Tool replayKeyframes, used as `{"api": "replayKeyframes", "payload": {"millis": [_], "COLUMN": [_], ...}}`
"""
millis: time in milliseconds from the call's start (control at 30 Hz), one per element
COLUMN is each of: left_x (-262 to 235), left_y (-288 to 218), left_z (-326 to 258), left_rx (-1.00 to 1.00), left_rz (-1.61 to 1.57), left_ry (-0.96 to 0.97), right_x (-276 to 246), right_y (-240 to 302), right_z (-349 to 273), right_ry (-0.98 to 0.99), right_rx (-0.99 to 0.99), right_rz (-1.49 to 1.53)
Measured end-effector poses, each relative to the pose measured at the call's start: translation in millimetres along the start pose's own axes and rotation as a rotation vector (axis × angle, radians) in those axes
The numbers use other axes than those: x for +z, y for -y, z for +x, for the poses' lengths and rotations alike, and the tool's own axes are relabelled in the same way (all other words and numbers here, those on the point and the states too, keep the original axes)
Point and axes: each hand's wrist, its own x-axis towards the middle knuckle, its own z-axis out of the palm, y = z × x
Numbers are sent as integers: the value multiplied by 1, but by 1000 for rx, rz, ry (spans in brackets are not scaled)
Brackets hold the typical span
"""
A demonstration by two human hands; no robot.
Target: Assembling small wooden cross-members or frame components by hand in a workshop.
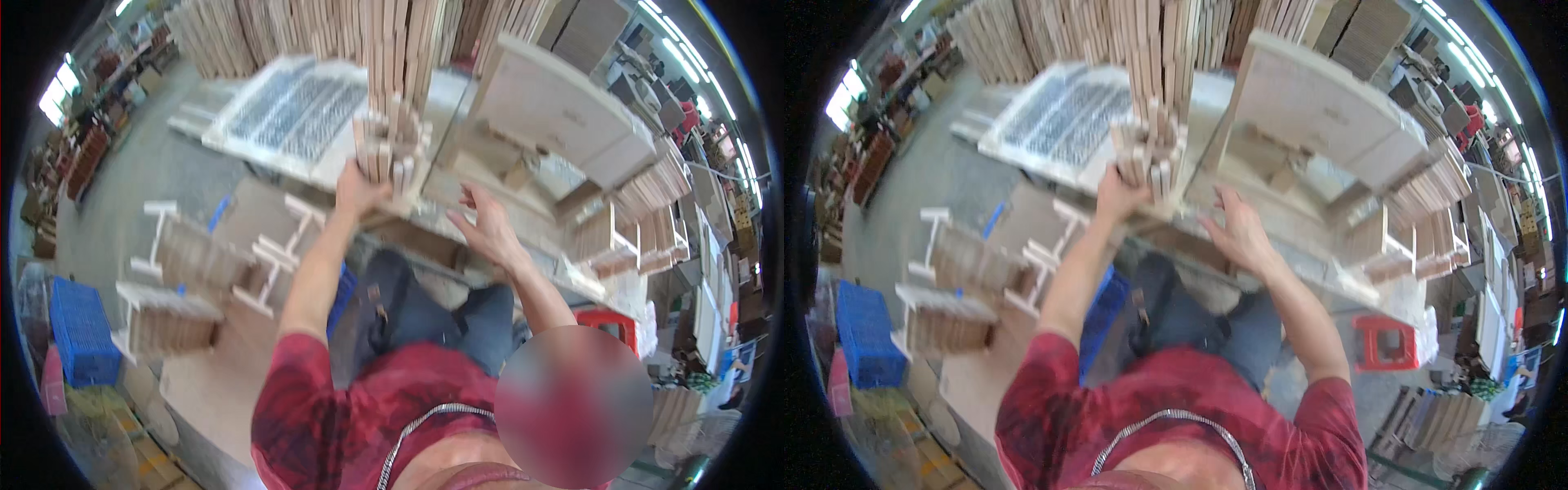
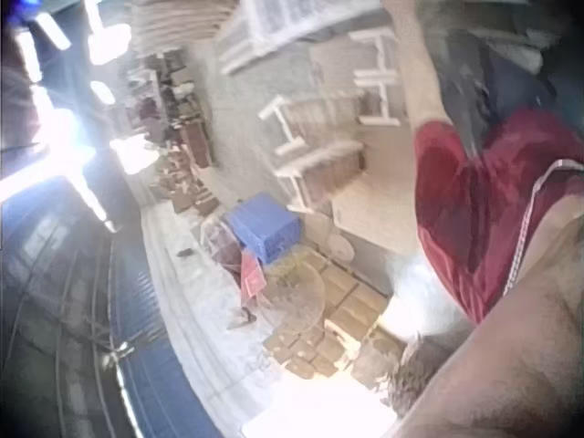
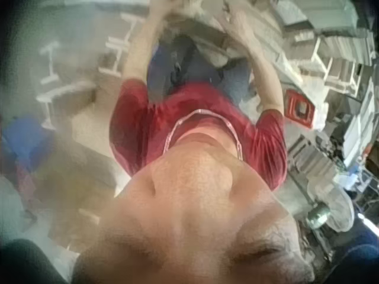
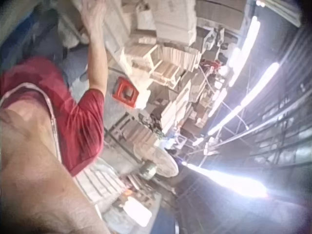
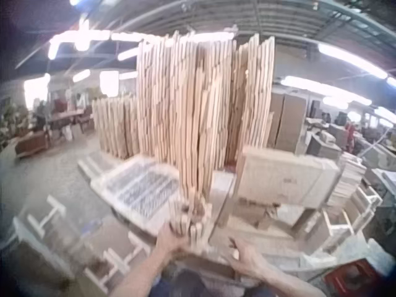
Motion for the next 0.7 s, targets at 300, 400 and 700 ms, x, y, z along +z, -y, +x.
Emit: {"api": "replayKeyframes", "payload": {"millis": [300, 400, 700], "left_x": [-143, -197, -303], "left_y": [-19, -35, -131], "left_z": [-33, -18, 50], "left_rx": [7, -23, 22], "left_rz": [-162, 58, -34], "left_ry": [-64, 43, -225], "right_x": [-63, -79, -116], "right_y": [118, 100, 113], "right_z": [207, 288, 355], "right_ry": [-592, -689, -488], "right_rx": [-330, -223, -275], "right_rz": [90, 99, 215]}}
